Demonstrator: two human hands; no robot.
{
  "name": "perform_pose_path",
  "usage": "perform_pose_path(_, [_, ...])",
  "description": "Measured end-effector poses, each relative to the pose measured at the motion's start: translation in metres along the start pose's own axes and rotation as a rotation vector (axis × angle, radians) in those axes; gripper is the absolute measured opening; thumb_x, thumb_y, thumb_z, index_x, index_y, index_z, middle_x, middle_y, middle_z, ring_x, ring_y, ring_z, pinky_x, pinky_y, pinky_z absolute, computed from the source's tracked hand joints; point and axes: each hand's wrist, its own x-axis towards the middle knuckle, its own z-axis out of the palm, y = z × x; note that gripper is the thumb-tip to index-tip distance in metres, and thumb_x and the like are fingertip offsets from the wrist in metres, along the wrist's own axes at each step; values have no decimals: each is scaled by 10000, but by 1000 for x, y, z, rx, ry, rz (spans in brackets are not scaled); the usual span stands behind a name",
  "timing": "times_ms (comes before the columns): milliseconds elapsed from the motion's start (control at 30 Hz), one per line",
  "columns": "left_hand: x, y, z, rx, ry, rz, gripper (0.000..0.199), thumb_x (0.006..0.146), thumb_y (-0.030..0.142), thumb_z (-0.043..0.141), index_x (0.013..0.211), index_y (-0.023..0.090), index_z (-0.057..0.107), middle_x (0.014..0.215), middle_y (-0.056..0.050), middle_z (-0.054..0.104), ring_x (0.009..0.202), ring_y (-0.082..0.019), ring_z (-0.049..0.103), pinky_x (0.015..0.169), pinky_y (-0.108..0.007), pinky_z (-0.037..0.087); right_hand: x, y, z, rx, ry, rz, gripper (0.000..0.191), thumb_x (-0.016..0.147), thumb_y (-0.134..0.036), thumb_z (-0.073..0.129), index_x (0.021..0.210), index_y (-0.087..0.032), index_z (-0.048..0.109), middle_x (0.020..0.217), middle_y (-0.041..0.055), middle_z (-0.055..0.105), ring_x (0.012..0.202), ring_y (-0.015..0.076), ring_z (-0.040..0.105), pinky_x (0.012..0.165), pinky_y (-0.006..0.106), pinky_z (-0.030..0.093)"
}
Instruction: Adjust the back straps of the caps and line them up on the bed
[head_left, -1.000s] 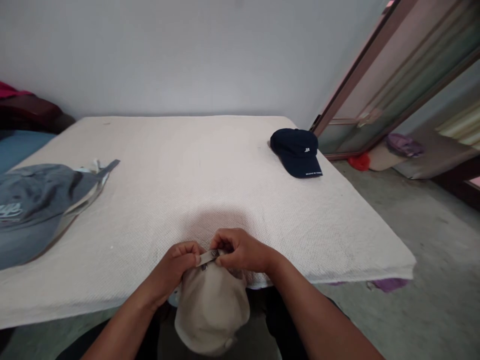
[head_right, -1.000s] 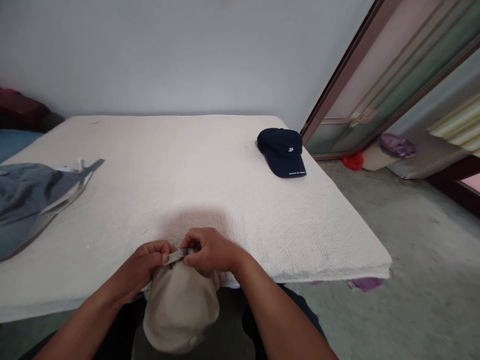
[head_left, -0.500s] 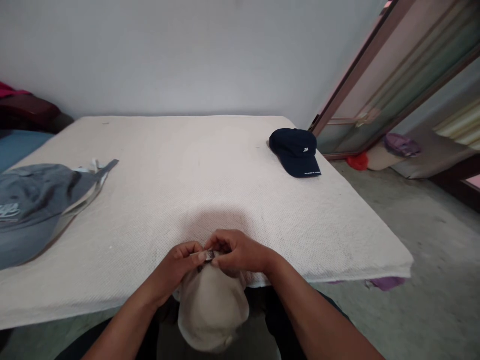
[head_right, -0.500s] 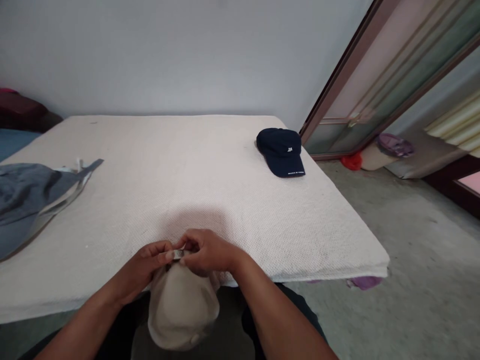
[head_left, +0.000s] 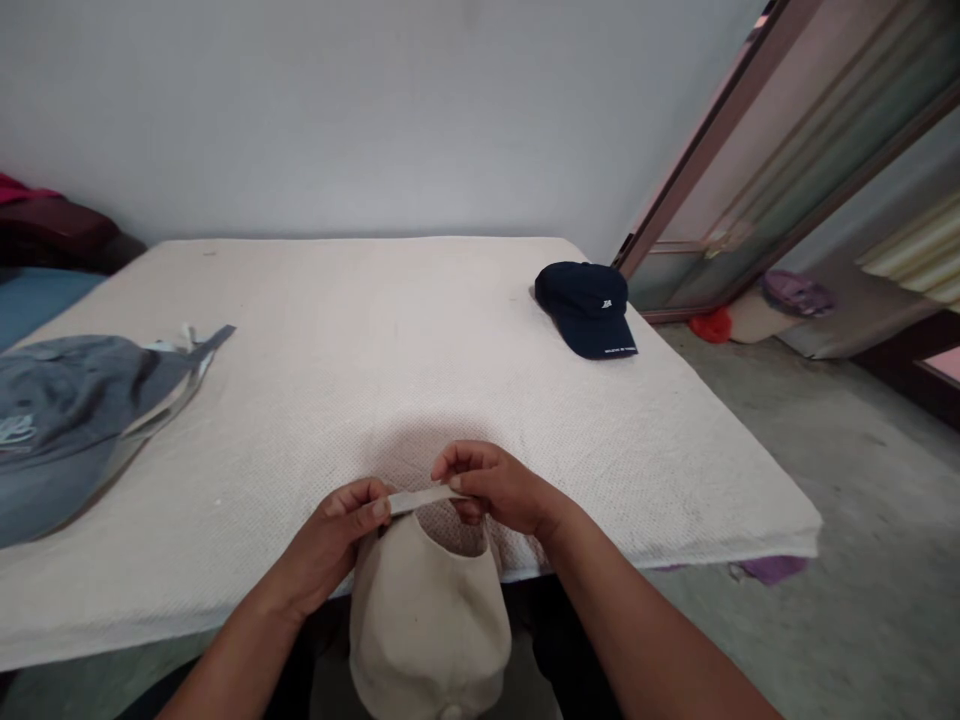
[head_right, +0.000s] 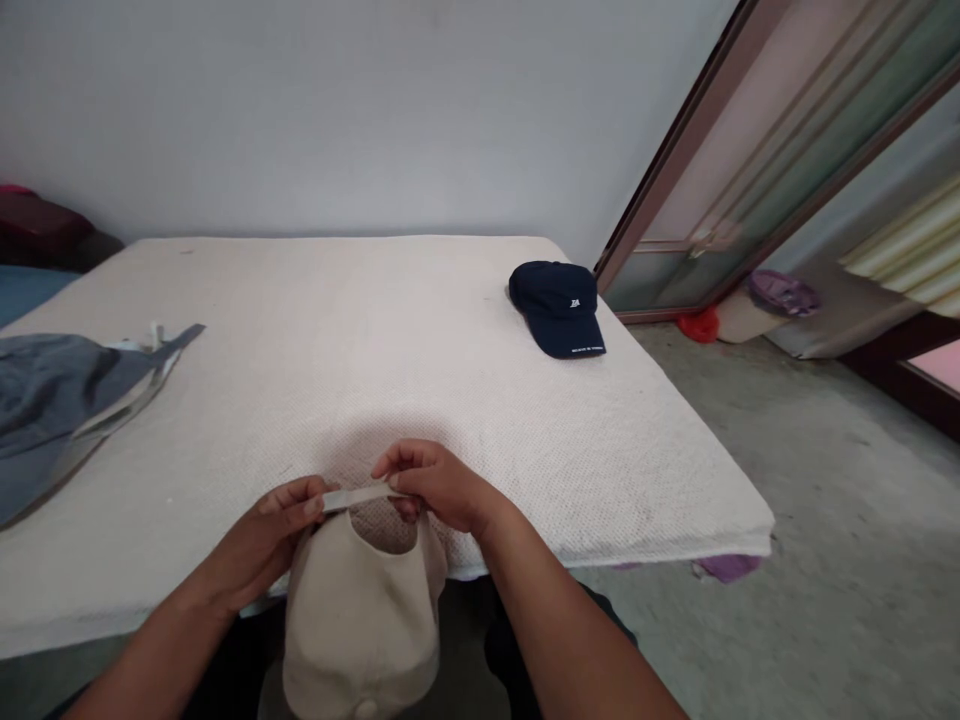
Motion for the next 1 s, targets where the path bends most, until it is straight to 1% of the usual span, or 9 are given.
perform_pose_path(67, [1, -1, 0, 26, 2, 1, 187, 746, 272, 695, 668, 165, 563, 654, 27, 543, 583, -86, 452, 545, -195, 331, 1, 0, 4, -65, 4, 16, 140, 751, -221, 588, 873, -165, 550, 530, -84, 395, 425, 43, 309, 434, 192, 246])
perform_pose_path(100, [1, -2, 1, 50, 1, -2, 190, 744, 279, 696, 671, 164, 564, 657, 26, 539, 588, -87, 448, 547, -195, 326, 2, 0, 6, -139, 0, 7, 170, 752, -253, 609, 891, -166, 561, 555, -77, 406, 443, 44, 311, 438, 193, 246])
perform_pose_path(167, [2, -5, 2, 113, -10, -13, 204, 742, 296, 695, 668, 160, 562, 632, 32, 517, 568, -82, 420, 531, -194, 301, 4, 1, 9, -347, -2, -48, 254, 720, -303, 674, 920, -171, 589, 653, -45, 482, 541, 62, 397, 497, 201, 311])
perform_pose_path(233, [3, -8, 5, 178, -29, -29, 225, 746, 322, 686, 662, 160, 555, 603, 38, 495, 539, -78, 386, 511, -199, 269, 5, 4, 11, -550, 9, -110, 292, 671, -302, 727, 906, -173, 609, 767, -16, 542, 678, 92, 468, 603, 223, 371])
perform_pose_path(267, [3, -10, 7, 207, -36, -31, 234, 750, 336, 678, 660, 160, 553, 595, 40, 487, 532, -79, 375, 508, -204, 260, 6, 5, 12, -619, 11, -123, 285, 659, -287, 736, 889, -173, 613, 800, -9, 555, 722, 103, 481, 642, 233, 381])
perform_pose_path(333, [3, -12, 10, 251, -41, -27, 245, 756, 357, 664, 661, 162, 552, 599, 38, 483, 539, -84, 372, 518, -213, 257, 6, 8, 12, -686, 4, -116, 248, 669, -258, 725, 871, -172, 608, 804, -10, 565, 731, 109, 488, 658, 240, 386])
perform_pose_path(500, [3, -12, 13, 275, -37, 1, 261, 755, 351, 660, 632, 166, 524, 594, 47, 434, 553, -88, 345, 529, -217, 244, 6, 10, 7, -682, -31, -106, 197, 685, -209, 700, 852, -169, 603, 776, -17, 564, 710, 103, 491, 635, 226, 383])
perform_pose_path(700, [2, -13, 13, 226, -27, -21, 270, 754, 324, 660, 620, 167, 487, 581, 52, 395, 548, -85, 323, 512, -207, 234, 6, 8, 4, -601, -64, -83, 190, 679, -196, 706, 839, -161, 609, 775, -18, 565, 700, 95, 493, 634, 222, 388])
perform_pose_path(1000, [3, -10, 14, 98, -63, -67, 222, 724, 272, 655, 611, 165, 496, 568, 39, 426, 525, -87, 326, 497, -206, 247, 5, 5, 2, -517, -61, -38, 228, 667, -232, 723, 848, -149, 612, 776, -10, 576, 693, 96, 502, 636, 231, 399])
